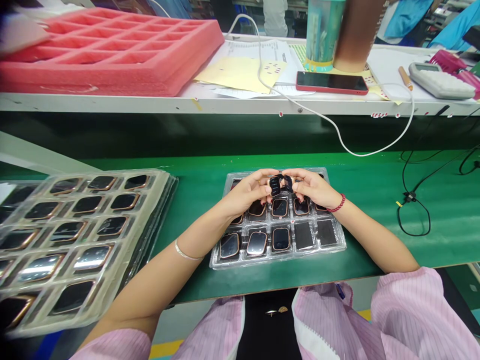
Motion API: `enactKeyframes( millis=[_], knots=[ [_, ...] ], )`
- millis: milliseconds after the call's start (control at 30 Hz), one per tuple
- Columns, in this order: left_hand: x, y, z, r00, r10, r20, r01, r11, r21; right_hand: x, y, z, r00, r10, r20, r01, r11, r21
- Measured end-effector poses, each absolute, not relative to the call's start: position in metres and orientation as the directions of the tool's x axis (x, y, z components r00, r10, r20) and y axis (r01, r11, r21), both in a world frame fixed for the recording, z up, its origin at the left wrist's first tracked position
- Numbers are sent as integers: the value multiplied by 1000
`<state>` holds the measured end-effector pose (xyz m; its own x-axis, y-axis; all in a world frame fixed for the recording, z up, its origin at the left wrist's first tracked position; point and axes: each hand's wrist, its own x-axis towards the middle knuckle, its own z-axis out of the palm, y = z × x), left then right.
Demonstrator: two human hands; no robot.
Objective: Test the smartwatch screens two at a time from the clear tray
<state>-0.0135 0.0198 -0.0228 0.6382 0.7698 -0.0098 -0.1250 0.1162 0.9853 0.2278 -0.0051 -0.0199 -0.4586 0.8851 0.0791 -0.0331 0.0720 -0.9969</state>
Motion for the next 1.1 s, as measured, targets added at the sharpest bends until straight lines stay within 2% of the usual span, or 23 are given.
enactKeyframes(
  millis=[333,600,900,1100],
  knots=[
    [-12,20,-23,609,792,-45,-141,164,976,228,-6,-21,-435,899,59,-70,31,-997],
    [-9,16,-19,530,846,-58,-140,155,978,225,-4,-21,-358,934,-14,-118,-61,-991],
    [-7,14,-17,515,856,-52,-45,87,995,222,-9,-16,-438,898,44,-76,12,-997],
    [-5,15,-17,527,849,-37,-44,70,997,223,-2,-17,-434,901,-8,-111,-63,-992]
  ],
)
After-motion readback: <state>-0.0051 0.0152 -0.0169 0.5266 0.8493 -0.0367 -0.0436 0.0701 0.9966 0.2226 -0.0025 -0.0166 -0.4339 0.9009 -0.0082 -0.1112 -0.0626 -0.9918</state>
